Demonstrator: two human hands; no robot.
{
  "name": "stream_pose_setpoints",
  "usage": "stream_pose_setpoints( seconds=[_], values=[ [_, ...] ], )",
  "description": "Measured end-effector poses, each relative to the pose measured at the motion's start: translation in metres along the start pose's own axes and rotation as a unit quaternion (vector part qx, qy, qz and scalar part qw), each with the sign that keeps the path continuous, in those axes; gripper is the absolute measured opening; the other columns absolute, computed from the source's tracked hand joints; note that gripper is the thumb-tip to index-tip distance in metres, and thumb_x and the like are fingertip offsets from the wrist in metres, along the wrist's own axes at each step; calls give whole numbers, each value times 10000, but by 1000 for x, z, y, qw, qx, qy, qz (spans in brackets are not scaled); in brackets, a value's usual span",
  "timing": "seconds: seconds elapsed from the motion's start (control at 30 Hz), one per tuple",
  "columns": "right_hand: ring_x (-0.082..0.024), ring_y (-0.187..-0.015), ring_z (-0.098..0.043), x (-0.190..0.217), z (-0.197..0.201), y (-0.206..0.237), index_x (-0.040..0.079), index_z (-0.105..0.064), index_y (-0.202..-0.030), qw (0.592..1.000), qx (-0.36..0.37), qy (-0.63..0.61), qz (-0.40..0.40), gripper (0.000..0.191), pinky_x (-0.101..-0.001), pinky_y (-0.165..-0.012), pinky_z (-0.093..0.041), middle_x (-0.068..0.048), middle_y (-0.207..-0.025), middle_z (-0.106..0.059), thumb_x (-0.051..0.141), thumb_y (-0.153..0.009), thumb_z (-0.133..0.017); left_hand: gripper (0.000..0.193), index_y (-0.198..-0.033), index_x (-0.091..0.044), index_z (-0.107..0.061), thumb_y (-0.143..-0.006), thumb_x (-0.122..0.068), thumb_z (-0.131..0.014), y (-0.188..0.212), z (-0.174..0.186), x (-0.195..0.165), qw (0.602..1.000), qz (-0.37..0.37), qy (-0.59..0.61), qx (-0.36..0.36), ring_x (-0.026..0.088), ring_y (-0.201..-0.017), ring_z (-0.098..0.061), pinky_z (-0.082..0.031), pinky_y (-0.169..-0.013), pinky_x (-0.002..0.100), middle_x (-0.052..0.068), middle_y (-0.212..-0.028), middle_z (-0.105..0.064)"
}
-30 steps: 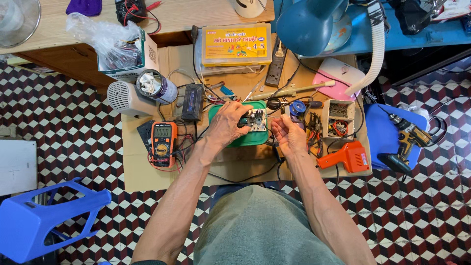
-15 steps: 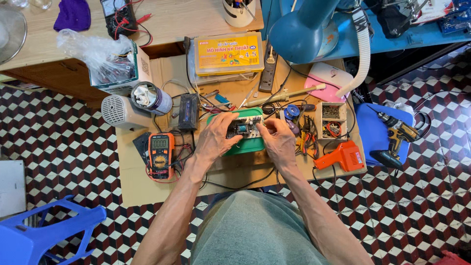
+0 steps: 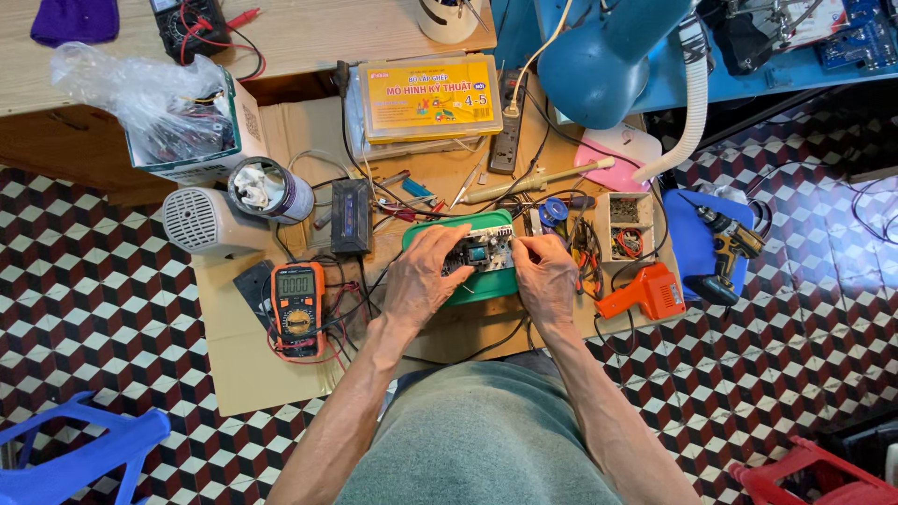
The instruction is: The person inspects a small electronic circuit board using a magnifying glass and a desk lamp. They move items on the workbench to clear space, then hold the board under the light and magnifier to examine both sides closely.
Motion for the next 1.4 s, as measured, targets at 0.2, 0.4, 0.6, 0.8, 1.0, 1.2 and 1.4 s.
stream_pose_setpoints(
  seconds=[0.2,0.4,0.6,0.8,1.0,1.2,1.4],
  values=[
    [-217,-825,-671,-1,5,-4,1,-749,-998,999,30,20,32,150,-325,-743,-526,-121,-920,-694,137,-964,-696,509,-1514,-101,-459,-1035,-182,-612,9,11,28,980,70,184,-29,327,-1295,-612,-509,-1063,429,179,-1396,-611],
    [-221,-825,-667,-6,3,-17,9,-744,-1022,995,80,17,56,148,-327,-745,-527,-119,-939,-682,142,-975,-700,497,-1454,-82,-522,-967,-88,-619,22,-3,32,990,49,110,-67,345,-1238,-618,-480,-1063,426,167,-1286,-682],
    [-202,-830,-680,-14,7,-31,25,-736,-1064,984,161,-15,76,171,-296,-755,-539,-111,-989,-680,161,-971,-687,432,-1353,-88,-615,-937,-155,-710,19,-8,26,987,83,65,-124,320,-1199,-629,-499,-1024,415,141,-1250,-694],
    [-160,-867,-657,-23,10,-48,36,-730,-1159,964,243,-101,29,256,-278,-802,-535,-81,-997,-678,199,-969,-676,314,-1219,-112,-710,-927,-225,-725,7,4,10,984,111,53,-130,306,-1097,-677,-530,-939,400,112,-1161,-730],
    [-120,-894,-630,-28,14,-70,36,-693,-1268,904,317,-263,-111,384,-275,-826,-533,-35,-1066,-722,251,-950,-683,289,-1174,-128,-717,-925,-275,-729,-2,-2,-40,971,159,29,-176,265,-892,-702,-542,-763,371,98,-1021,-712],
    [-117,-948,-648,-34,11,-87,18,-664,-1283,840,358,-388,-126,377,-259,-869,-537,-52,-1097,-725,180,-944,-687,284,-1198,-142,-710,-941,-262,-725,-5,-26,-63,944,198,92,-246,158,-843,-708,-562,-742,300,49,-1053,-706],
    [-112,-973,-646,-33,2,-74,-2,-680,-1265,860,334,-371,-107,342,-252,-869,-534,-45,-1108,-713,122,-946,-688,372,-1200,-30,-671,-868,-150,-786,6,-55,-31,843,333,297,-301,124,-905,-679,-552,-762,269,53,-1079,-694]
  ],
)
Point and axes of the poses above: each hand's wrist, its own y-axis away from the middle knuckle, its own z-axis out of the back of the hand, x = y × z, the point moved 1 cm from there along -y, towards the middle knuckle
